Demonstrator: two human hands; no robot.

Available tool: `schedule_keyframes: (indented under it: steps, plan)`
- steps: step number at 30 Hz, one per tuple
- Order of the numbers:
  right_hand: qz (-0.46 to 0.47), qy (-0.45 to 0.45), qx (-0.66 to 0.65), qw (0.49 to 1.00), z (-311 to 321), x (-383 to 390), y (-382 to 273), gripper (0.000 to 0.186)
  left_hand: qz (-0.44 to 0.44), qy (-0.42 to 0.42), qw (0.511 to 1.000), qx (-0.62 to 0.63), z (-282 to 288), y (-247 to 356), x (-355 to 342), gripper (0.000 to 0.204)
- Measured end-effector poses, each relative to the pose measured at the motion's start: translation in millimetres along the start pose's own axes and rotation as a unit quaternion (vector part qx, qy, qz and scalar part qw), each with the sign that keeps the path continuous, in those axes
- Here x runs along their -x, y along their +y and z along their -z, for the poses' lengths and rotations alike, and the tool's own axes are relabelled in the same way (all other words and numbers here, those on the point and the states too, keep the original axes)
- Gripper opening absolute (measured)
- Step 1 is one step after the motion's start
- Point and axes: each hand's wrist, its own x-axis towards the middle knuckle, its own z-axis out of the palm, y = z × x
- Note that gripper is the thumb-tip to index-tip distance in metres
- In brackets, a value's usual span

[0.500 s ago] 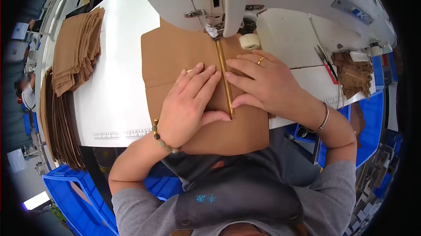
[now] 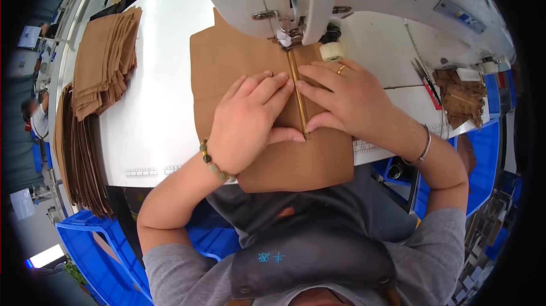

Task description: Sewing a zipper and assembling a leather pouch using an industrial sewing machine.

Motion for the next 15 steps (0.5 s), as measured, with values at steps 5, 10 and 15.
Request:
schedule_keyframes:
  steps: [5, 10, 15]
  plan:
    - [-0.024, 0.004, -0.014, 1.000, -1.9, -8.6, 10.2, 0.060, -0.017, 0.021, 0.999, -0.024, 0.8, -13.4, -13.6, 0.079]
    - [-0.026, 0.042, -0.011, 0.999, -8.6, -15.9, 17.6, 0.056, -0.017, 0.023, 1.000, -0.008, 0.5, -26.8, -27.0, 0.078]
    - [-0.037, 0.061, -0.007, 0.997, -14.2, -16.0, 18.4, 0.052, -0.014, 0.026, 0.999, 0.016, -0.6, -33.2, -31.0, 0.078]
